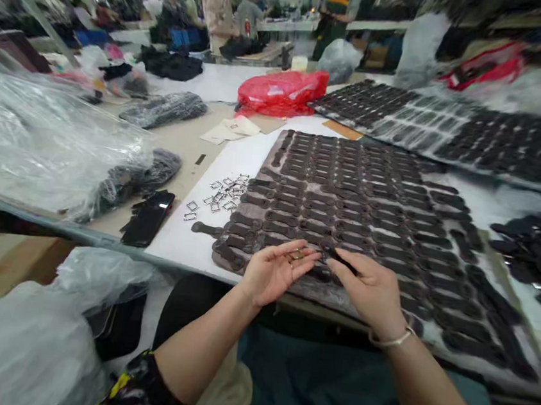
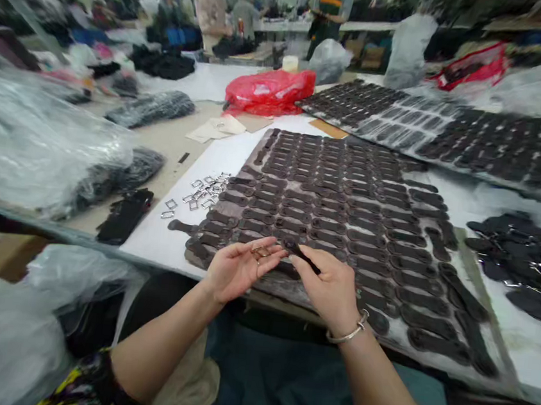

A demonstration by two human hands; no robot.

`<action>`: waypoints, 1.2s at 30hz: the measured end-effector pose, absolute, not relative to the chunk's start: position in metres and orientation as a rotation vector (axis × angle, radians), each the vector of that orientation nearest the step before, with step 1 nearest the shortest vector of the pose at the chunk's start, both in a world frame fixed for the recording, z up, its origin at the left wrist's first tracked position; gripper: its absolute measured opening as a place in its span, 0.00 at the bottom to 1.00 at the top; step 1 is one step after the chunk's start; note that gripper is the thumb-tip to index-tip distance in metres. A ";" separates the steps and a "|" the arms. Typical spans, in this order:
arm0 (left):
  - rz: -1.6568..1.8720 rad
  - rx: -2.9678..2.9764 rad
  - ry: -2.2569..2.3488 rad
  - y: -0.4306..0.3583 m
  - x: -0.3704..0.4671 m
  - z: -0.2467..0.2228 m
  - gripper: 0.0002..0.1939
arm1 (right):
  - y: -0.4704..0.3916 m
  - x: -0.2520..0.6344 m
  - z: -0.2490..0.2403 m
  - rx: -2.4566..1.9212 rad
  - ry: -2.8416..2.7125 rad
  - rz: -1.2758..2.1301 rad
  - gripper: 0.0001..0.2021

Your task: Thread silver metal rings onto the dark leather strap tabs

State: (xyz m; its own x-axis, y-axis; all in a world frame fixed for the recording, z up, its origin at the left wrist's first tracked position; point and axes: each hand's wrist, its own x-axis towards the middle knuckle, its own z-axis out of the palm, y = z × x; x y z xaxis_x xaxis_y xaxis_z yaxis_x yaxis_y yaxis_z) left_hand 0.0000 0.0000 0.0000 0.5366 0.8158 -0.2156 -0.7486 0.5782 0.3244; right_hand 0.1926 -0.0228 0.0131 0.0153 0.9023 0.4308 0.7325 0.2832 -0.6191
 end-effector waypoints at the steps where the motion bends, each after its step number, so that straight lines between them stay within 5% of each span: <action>1: 0.927 0.193 0.379 0.002 0.000 -0.001 0.16 | -0.023 0.194 0.013 -1.494 -1.746 0.248 0.11; 12: 0.973 0.484 0.612 -0.001 0.001 -0.003 0.19 | -0.021 0.194 0.013 -1.406 -1.873 0.163 0.10; 36: 0.864 0.768 0.316 -0.007 0.002 -0.004 0.32 | -0.022 0.194 0.017 -1.341 -1.956 0.435 0.08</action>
State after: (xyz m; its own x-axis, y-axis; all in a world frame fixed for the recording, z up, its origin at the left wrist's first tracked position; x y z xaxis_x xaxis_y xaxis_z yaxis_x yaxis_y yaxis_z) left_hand 0.0019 -0.0074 -0.0037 0.6247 0.7794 0.0481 -0.5643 0.4080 0.7177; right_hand 0.1937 -0.0224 0.0170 -0.2053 0.9075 0.3665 0.6669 0.4038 -0.6263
